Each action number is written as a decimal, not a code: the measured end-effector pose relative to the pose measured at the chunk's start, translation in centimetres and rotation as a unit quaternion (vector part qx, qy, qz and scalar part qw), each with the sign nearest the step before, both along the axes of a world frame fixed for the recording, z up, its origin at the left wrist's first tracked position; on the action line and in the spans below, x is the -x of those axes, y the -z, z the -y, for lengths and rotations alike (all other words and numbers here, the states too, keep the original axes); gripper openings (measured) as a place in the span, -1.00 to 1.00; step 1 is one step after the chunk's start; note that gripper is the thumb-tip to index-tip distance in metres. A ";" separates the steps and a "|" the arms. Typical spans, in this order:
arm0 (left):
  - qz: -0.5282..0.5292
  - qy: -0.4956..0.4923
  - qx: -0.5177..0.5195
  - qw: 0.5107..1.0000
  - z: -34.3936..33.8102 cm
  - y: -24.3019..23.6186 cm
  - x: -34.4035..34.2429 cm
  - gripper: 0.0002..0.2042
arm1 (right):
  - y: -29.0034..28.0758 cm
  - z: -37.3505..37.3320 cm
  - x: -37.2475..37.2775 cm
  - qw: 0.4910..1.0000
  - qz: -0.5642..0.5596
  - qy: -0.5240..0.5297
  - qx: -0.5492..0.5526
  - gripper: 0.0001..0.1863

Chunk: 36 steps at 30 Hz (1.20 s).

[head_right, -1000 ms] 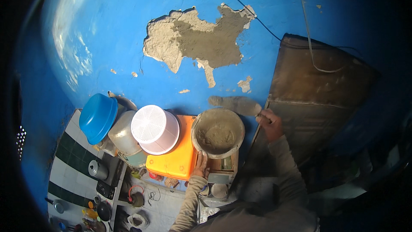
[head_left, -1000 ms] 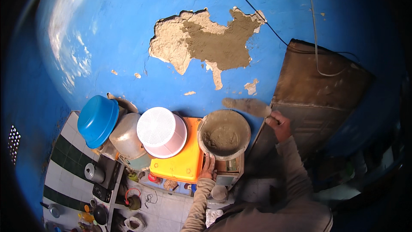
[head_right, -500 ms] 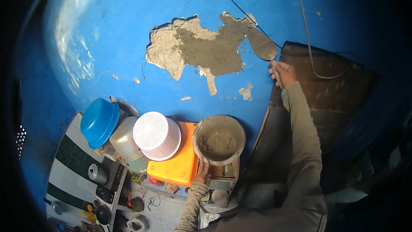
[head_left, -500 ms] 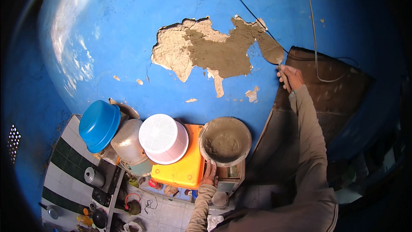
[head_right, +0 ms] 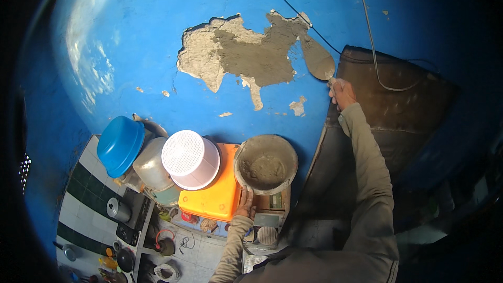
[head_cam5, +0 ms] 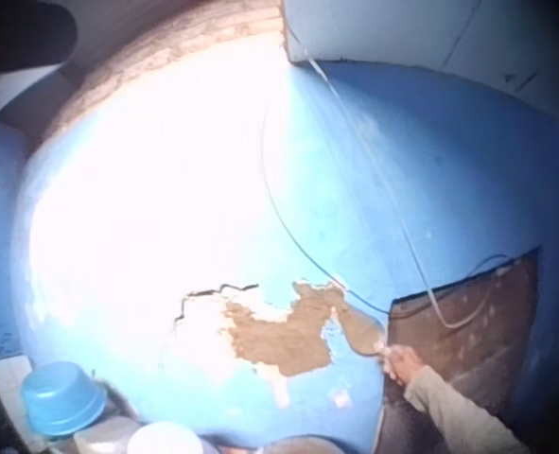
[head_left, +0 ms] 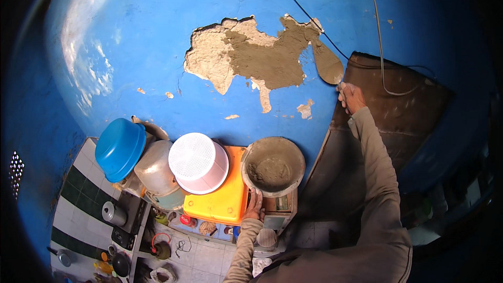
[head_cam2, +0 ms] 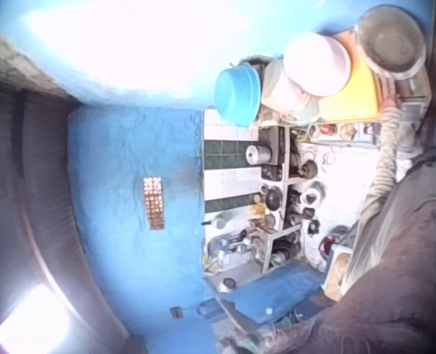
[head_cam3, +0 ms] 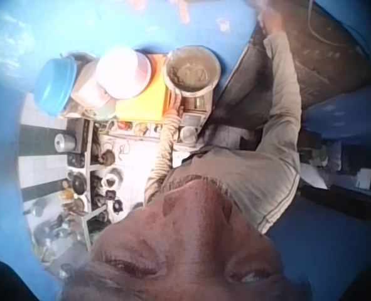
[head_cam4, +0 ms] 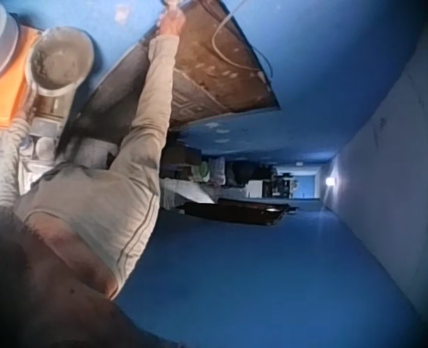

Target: The person scoops plaster from a bucket and applies it to a damaged section of a blue wall using a trowel. The person repeatedly smooths the plaster over the exposed area to repair the wall surface.

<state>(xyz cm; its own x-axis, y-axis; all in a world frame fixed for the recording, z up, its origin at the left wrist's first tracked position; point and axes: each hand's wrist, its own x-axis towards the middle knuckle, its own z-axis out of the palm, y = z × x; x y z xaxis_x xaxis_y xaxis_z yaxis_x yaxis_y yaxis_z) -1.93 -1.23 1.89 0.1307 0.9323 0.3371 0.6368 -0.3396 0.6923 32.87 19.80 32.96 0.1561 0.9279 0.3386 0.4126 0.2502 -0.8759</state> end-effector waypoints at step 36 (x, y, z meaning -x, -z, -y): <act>0.096 0.027 0.059 0.993 -0.1 -1.0 0.1 -0.24 | -11.5 7.8 0.3 0.819 0.479 0.199 -0.245 -0.74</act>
<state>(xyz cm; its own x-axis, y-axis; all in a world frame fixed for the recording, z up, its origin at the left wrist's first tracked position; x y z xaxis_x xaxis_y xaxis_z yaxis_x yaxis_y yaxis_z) -1.99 -1.18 2.89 0.1249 0.9604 0.2491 0.4722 -0.2784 0.8364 32.57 12.02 44.49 -0.1415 0.5846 0.7989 0.9862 0.1537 0.0622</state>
